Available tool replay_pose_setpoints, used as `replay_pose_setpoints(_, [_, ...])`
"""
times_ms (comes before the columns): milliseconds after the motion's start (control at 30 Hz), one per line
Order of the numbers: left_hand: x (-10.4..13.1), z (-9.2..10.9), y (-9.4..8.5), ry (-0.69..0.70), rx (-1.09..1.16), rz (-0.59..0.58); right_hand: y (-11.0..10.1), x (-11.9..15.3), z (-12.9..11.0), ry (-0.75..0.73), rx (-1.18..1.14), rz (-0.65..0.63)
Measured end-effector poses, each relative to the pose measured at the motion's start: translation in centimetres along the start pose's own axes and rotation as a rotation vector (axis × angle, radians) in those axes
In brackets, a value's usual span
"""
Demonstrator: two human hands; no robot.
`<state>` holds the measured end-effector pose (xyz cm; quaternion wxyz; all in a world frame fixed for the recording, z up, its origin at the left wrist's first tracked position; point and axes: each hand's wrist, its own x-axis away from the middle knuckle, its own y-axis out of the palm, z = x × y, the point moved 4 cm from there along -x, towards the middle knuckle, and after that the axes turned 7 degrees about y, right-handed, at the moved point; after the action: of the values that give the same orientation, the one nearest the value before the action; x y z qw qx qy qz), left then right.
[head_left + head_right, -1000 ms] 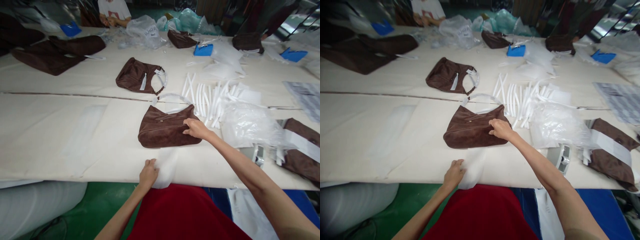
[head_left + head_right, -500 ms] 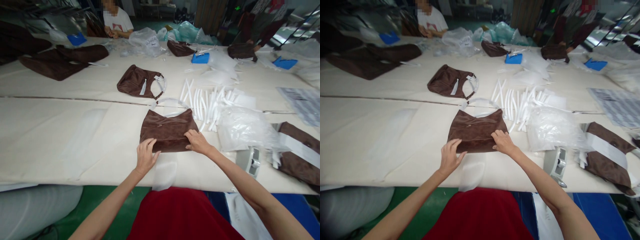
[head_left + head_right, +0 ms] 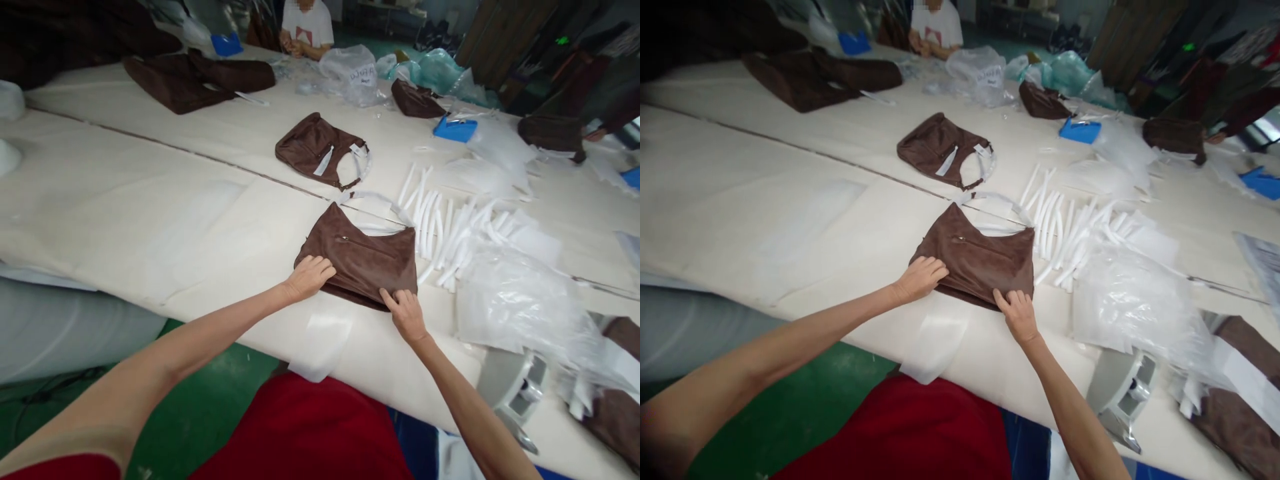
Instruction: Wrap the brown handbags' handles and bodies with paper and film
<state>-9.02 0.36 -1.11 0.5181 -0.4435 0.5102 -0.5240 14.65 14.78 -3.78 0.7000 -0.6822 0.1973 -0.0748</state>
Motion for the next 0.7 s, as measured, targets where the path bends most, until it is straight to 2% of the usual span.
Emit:
replay_pose_setpoints(167, [0.6, -2.0, 0.5, -0.024, 0.045, -0.020, 0.6, 0.1, -0.7, -0.145, 0.024, 0.021])
replay_pose_setpoints(300, [1.7, -3.0, 0.2, 0.000, 0.106, -0.018, 1.0, 0.1, -0.7, -0.147, 0.028, 0.066])
replay_pose_setpoints(400, [2.7, -4.0, 0.1, -0.038, 0.182, -0.013, 1.2, 0.0, -0.5, -0.172, 0.018, 0.084])
replay_pose_setpoints(533, [3.2, -4.7, 1.1, -0.080, 0.210, -0.009, 1.5, 0.4, 0.2, -0.188, -0.018, 0.053])
replay_pose_setpoints(633, [3.6, -4.6, 2.1, -0.065, 0.209, 0.045, 1.8, 1.2, 1.0, -0.190, -0.083, 0.026])
replay_pose_setpoints(700, [4.1, -4.5, 2.6, -0.077, 0.199, 0.098, 2.0, 1.5, 1.6, -0.133, -0.138, 0.004])
